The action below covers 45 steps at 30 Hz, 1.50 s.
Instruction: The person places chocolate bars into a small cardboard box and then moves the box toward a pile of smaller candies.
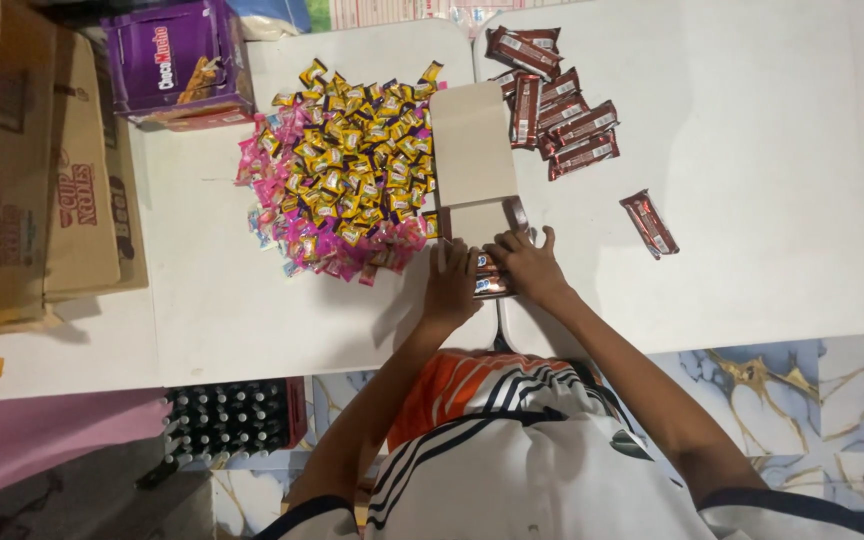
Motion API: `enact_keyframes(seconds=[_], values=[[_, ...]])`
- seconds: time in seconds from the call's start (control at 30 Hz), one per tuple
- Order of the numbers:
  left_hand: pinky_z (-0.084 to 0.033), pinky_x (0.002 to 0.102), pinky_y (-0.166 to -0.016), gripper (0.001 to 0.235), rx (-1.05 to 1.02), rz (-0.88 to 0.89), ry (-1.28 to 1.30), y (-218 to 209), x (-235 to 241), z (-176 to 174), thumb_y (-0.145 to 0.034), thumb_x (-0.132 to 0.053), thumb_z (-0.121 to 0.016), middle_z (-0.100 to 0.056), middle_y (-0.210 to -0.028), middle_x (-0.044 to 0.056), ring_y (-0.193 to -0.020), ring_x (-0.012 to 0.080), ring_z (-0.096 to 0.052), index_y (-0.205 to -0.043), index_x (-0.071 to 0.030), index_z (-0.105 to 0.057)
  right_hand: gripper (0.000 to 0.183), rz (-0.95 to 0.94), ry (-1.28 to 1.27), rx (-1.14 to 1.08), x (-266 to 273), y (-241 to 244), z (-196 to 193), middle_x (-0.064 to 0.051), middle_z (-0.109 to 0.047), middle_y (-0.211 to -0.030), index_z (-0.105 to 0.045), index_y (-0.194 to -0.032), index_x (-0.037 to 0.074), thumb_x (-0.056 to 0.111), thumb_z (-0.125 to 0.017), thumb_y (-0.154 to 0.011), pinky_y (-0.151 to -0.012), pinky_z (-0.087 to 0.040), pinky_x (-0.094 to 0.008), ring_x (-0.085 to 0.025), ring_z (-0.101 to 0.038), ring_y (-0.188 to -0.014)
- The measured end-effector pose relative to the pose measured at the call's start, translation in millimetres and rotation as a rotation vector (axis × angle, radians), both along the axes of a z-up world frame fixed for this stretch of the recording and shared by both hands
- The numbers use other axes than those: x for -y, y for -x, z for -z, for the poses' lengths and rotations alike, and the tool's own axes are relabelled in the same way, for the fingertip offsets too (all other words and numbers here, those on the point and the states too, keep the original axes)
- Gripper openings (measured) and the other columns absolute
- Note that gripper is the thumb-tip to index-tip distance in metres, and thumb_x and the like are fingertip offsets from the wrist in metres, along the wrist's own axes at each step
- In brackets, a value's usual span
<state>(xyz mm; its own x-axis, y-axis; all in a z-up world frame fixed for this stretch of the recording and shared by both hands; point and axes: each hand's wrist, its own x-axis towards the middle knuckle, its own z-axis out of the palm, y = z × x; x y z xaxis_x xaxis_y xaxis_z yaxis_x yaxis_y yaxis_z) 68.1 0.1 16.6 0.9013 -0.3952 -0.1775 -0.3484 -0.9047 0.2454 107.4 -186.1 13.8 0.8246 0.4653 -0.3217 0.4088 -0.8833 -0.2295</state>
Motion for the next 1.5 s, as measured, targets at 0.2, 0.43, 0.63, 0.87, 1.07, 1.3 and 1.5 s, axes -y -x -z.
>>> enact_keyframes(seconds=[0.2,0.43,0.63,0.87,1.07,1.3,1.5], values=[[-0.017,0.071,-0.113,0.075,0.028,0.035,0.078,-15.7,18.6,7.4,-0.067,-0.036,-0.088,-0.053,-0.14,0.021,-0.142,0.039,-0.037,-0.129,-0.005,-0.06,0.031,0.228,-0.46,0.089,28.3,10.3,-19.3,-0.005,-0.058,-0.129,-0.068,-0.132,0.019,0.024,-0.064,-0.102,-0.116,-0.026,-0.057,-0.024,-0.051,-0.129],[-0.035,0.054,-0.108,0.05,0.117,0.066,0.387,-65.1,71.6,-67.8,-0.084,-0.03,-0.08,-0.063,-0.124,0.015,-0.128,0.0325,-0.054,-0.125,-0.006,-0.064,0.031,0.604,-0.384,0.266,111.6,2.8,-25.8,-0.013,-0.055,-0.129,-0.067,-0.127,0.012,0.01,-0.066,-0.096,-0.105,-0.028,-0.053,-0.03,-0.049,-0.123],[-0.039,0.052,-0.105,0.039,-0.139,0.11,0.537,-74.3,120.7,-31.3,-0.094,-0.026,-0.07,-0.064,-0.12,0.014,-0.118,0.0335,-0.058,-0.128,-0.007,-0.063,0.047,0.757,-0.23,0.414,178.5,1.5,19.6,-0.018,-0.051,-0.134,-0.058,-0.135,0.006,0.013,-0.073,-0.091,-0.103,-0.031,-0.056,-0.037,-0.047,-0.123],[-0.053,0.039,-0.096,0.031,-0.446,0.012,0.77,-74.5,160.9,7.4,-0.097,-0.024,-0.067,-0.07,-0.119,0.012,-0.111,0.0261,-0.067,-0.123,-0.006,-0.066,0.053,0.785,-0.361,0.309,205.8,-5.1,24.1,-0.018,-0.055,-0.125,-0.057,-0.132,0.005,0.015,-0.08,-0.086,-0.095,-0.04,-0.051,-0.037,-0.051,-0.111],[-0.06,0.034,-0.084,0.044,-0.545,-0.212,0.926,-77.1,181.3,44.4,-0.094,-0.024,-0.073,-0.073,-0.113,0.012,-0.096,0.0228,-0.072,-0.132,-0.007,-0.061,0.036,0.903,-0.649,0.013,219.7,-22.9,24.2,-0.012,-0.065,-0.099,-0.067,-0.122,0.002,0.012,-0.076,-0.089,-0.08,-0.051,-0.038,-0.024,-0.06,-0.087],[-0.06,0.032,-0.079,0.062,-0.198,-0.258,1.15,-89.4,168.1,4.8,-0.087,-0.022,-0.077,-0.064,-0.116,0.016,-0.09,0.0205,-0.069,-0.138,0.0,-0.05,0.034,0.657,-1.16,-0.771,201.9,-49.8,14.9,-0.009,-0.076,-0.097,-0.078,-0.109,-0.001,0.03,-0.069,-0.098,-0.084,-0.057,-0.033,-0.015,-0.07,-0.089],[-0.066,0.033,-0.072,0.033,-0.55,-0.513,1.274,-93.7,137.3,56.8,-0.096,-0.022,-0.07,-0.075,-0.106,0.014,-0.095,0.0207,-0.076,-0.117,0.003,-0.064,0.042,0.758,-1.138,-0.806,162.3,-102.3,8.7,-0.008,-0.076,-0.094,-0.073,-0.106,0.006,0.04,-0.048,-0.105,-0.075,-0.057,-0.038,-0.018,-0.071,-0.079]])
